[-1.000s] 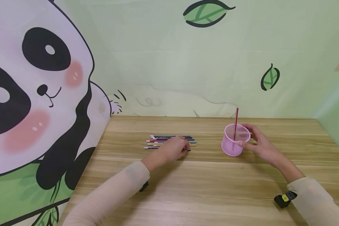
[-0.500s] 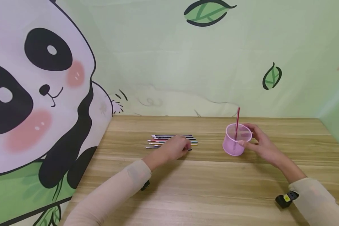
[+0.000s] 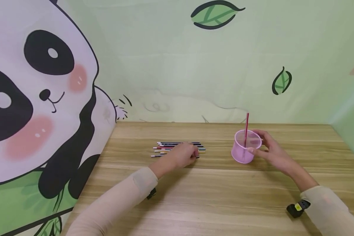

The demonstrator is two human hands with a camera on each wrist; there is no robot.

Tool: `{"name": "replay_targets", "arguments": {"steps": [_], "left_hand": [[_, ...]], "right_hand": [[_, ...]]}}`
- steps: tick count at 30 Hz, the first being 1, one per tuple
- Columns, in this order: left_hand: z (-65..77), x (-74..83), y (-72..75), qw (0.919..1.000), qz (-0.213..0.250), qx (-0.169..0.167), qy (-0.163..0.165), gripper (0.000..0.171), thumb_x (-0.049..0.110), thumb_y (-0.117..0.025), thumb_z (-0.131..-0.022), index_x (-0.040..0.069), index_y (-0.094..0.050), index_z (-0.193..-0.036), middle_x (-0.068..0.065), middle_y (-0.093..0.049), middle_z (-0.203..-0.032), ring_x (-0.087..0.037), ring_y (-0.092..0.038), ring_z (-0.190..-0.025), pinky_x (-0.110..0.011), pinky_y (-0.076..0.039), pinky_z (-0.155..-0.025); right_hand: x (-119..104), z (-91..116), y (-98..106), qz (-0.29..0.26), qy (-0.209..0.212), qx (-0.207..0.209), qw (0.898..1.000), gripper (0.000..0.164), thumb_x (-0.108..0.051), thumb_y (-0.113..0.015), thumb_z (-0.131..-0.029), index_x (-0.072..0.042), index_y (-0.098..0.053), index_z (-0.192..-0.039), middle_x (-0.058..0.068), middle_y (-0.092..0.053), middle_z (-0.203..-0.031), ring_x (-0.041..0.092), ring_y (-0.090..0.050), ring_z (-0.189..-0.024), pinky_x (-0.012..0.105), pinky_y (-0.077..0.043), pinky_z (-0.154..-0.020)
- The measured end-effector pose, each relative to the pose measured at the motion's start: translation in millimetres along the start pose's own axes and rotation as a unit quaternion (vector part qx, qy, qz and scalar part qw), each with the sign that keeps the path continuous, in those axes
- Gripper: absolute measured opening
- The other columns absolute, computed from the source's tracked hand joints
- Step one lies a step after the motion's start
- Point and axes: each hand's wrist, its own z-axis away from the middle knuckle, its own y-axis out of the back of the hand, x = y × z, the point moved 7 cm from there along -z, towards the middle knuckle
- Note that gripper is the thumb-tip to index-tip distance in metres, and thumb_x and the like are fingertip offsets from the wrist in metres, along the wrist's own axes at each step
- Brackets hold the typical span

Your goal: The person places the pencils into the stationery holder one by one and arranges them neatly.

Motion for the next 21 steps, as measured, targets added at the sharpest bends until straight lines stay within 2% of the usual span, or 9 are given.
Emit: {"name": "replay_targets", "arguments": {"steps": [2, 4, 5, 7, 9, 11, 15, 19, 21], "left_hand": [[-0.6, 0.3, 0.1, 1.0000, -0.006, -0.001, 0.002, 0.010, 0.009, -0.075, -0.096, 0.010, -0.077, -0.105, -0.002, -0.076, -0.101, -0.014, -0.070, -0.095, -0.030, -0.058, -0.088], [-1.3, 1.9, 0.9, 0.9999, -0.013, -0.001, -0.003, 0.009, 0.009, -0.076, -0.094, 0.011, -0.077, -0.103, 0.000, -0.074, -0.097, -0.012, -0.068, -0.091, -0.030, -0.058, -0.086], [-1.7, 3.6, 1.5, 0.9999, -0.014, -0.001, -0.008, 0.009, 0.009, -0.076, -0.094, 0.011, -0.076, -0.102, 0.000, -0.074, -0.095, -0.012, -0.067, -0.089, -0.030, -0.057, -0.084], [-2.1, 7.4, 4.0, 0.9998, -0.010, -0.004, -0.016, 0.007, 0.010, -0.076, -0.094, 0.011, -0.075, -0.101, 0.002, -0.072, -0.092, -0.011, -0.064, -0.085, -0.029, -0.057, -0.082], [-1.8, 11.8, 9.7, 0.9997, 0.002, -0.010, -0.024, 0.006, 0.010, -0.075, -0.095, 0.010, -0.074, -0.101, 0.002, -0.070, -0.091, -0.010, -0.061, -0.084, -0.028, -0.055, -0.079], [-1.4, 16.3, 19.8, 0.9991, 0.028, -0.014, -0.030, 0.006, 0.011, -0.074, -0.098, 0.009, -0.073, -0.103, 0.002, -0.069, -0.092, -0.010, -0.061, -0.085, -0.027, -0.054, -0.079], [-2.8, 24.9, 48.7, 0.9932, 0.109, -0.006, -0.040, 0.005, 0.011, -0.071, -0.101, 0.009, -0.070, -0.105, 0.002, -0.069, -0.096, -0.009, -0.063, -0.087, -0.024, -0.054, -0.080], [-5.5, 33.7, 75.4, 0.9789, 0.197, 0.007, -0.054, 0.006, 0.011, -0.070, -0.102, 0.008, -0.068, -0.108, 0.001, -0.070, -0.097, -0.009, -0.065, -0.088, -0.023, -0.055, -0.080], [-6.3, 38.8, 86.6, 0.9719, 0.226, 0.017, -0.064, 0.007, 0.009, -0.070, -0.102, 0.007, -0.068, -0.108, 0.001, -0.070, -0.095, -0.010, -0.066, -0.087, -0.022, -0.056, -0.079]], "right_hand": [[-1, 0, 0, -0.003, 0.000, 0.000, 1.000, 0.081, -0.020, -0.074, -0.102, -0.003, -0.024, -0.164, 0.026, -0.036, -0.161, 0.053, -0.040, -0.144, 0.022, -0.050, -0.100], [-2, 1, 0, -0.003, -0.002, 0.000, 1.000, 0.081, -0.020, -0.074, -0.102, -0.003, -0.024, -0.164, 0.025, -0.036, -0.161, 0.052, -0.039, -0.144, 0.014, -0.046, -0.097], [-2, 1, 0, -0.002, -0.003, 0.000, 1.000, 0.081, -0.020, -0.074, -0.102, -0.003, -0.024, -0.164, 0.026, -0.036, -0.161, 0.053, -0.039, -0.145, 0.018, -0.048, -0.099], [-2, 1, -1, -0.001, -0.003, -0.001, 1.000, 0.081, -0.019, -0.073, -0.102, -0.002, -0.023, -0.164, 0.027, -0.035, -0.161, 0.054, -0.038, -0.145, 0.034, -0.051, -0.106], [-2, 2, -1, -0.002, -0.004, -0.002, 1.000, 0.082, -0.019, -0.073, -0.102, -0.001, -0.023, -0.164, 0.027, -0.035, -0.161, 0.055, -0.037, -0.145, 0.054, -0.047, -0.112], [-3, 2, -2, -0.005, -0.003, -0.002, 1.000, 0.082, -0.020, -0.073, -0.102, -0.001, -0.022, -0.164, 0.027, -0.034, -0.161, 0.055, -0.036, -0.146, 0.069, -0.039, -0.113], [-4, 2, -2, -0.016, -0.002, 0.000, 1.000, 0.082, -0.018, -0.073, -0.102, -0.001, -0.023, -0.164, 0.028, -0.035, -0.161, 0.055, -0.035, -0.146, 0.072, -0.034, -0.114], [-4, 1, -1, -0.017, -0.001, 0.001, 1.000, 0.081, -0.017, -0.073, -0.102, 0.000, -0.023, -0.163, 0.028, -0.035, -0.161, 0.055, -0.035, -0.146, 0.072, -0.034, -0.115], [-3, 1, -2, -0.015, -0.004, -0.001, 1.000, 0.082, -0.019, -0.073, -0.102, 0.000, -0.022, -0.164, 0.028, -0.034, -0.161, 0.055, -0.035, -0.147, 0.072, -0.034, -0.114]]}}
